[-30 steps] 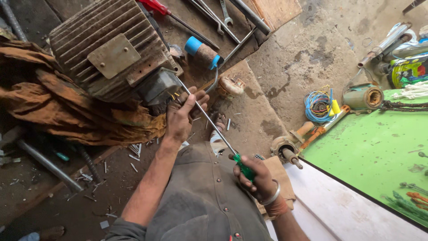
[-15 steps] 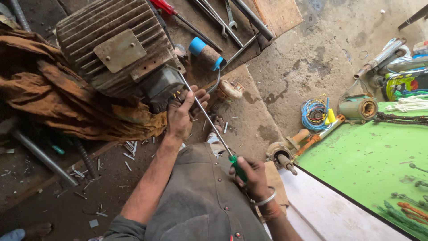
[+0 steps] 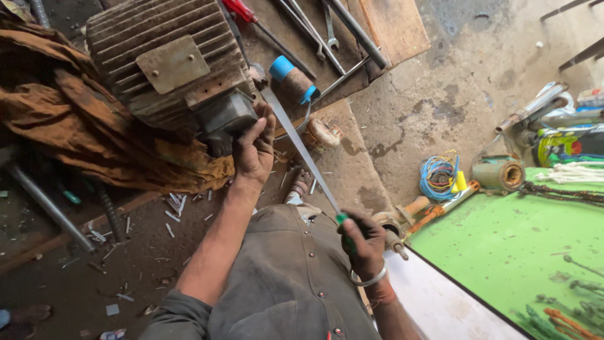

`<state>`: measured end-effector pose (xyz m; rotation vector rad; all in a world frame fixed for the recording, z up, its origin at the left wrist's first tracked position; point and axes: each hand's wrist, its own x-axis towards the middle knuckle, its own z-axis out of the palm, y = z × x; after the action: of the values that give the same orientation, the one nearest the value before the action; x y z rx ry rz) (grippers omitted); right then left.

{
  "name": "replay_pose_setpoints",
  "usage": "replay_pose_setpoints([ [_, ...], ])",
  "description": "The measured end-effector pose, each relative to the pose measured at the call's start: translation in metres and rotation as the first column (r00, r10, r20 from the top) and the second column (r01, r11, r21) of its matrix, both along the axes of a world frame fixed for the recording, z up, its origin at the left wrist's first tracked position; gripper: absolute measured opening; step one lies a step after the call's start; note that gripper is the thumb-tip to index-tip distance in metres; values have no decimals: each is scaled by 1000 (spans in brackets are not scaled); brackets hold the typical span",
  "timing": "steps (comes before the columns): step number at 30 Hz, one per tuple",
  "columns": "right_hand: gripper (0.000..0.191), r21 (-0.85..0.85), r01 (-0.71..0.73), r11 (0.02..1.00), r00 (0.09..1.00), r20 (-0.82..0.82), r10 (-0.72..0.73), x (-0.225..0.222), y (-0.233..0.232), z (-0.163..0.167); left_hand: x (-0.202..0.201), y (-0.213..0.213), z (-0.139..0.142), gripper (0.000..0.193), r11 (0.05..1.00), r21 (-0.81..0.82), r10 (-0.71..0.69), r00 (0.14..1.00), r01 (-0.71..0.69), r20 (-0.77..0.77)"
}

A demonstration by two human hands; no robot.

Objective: The person sits on the workshop floor with an electric motor on their lap. They use a screwdriver to unscrew the terminal box cover, pry the cover off, and work on the wiring and terminal block inside the motor's connection box.

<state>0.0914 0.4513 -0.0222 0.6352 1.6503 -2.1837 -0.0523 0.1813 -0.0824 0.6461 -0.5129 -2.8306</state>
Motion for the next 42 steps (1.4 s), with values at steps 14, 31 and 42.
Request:
replay_pose_setpoints([
  [14, 24, 790, 196, 581, 546, -580, 605, -225, -24, -28, -36, 41, 2, 24, 856, -395, 443, 866, -333, 232],
  [31, 95, 625, -124, 771, 405, -677, 615, -205, -205, 27, -1, 13, 16, 33, -173, -983, 400, 907, -66, -131],
  [42, 82, 317, -339, 886, 663, -587, 464, -170, -185, -12, 115, 3, 2, 22, 976, -170, 167, 968, -135, 188],
])
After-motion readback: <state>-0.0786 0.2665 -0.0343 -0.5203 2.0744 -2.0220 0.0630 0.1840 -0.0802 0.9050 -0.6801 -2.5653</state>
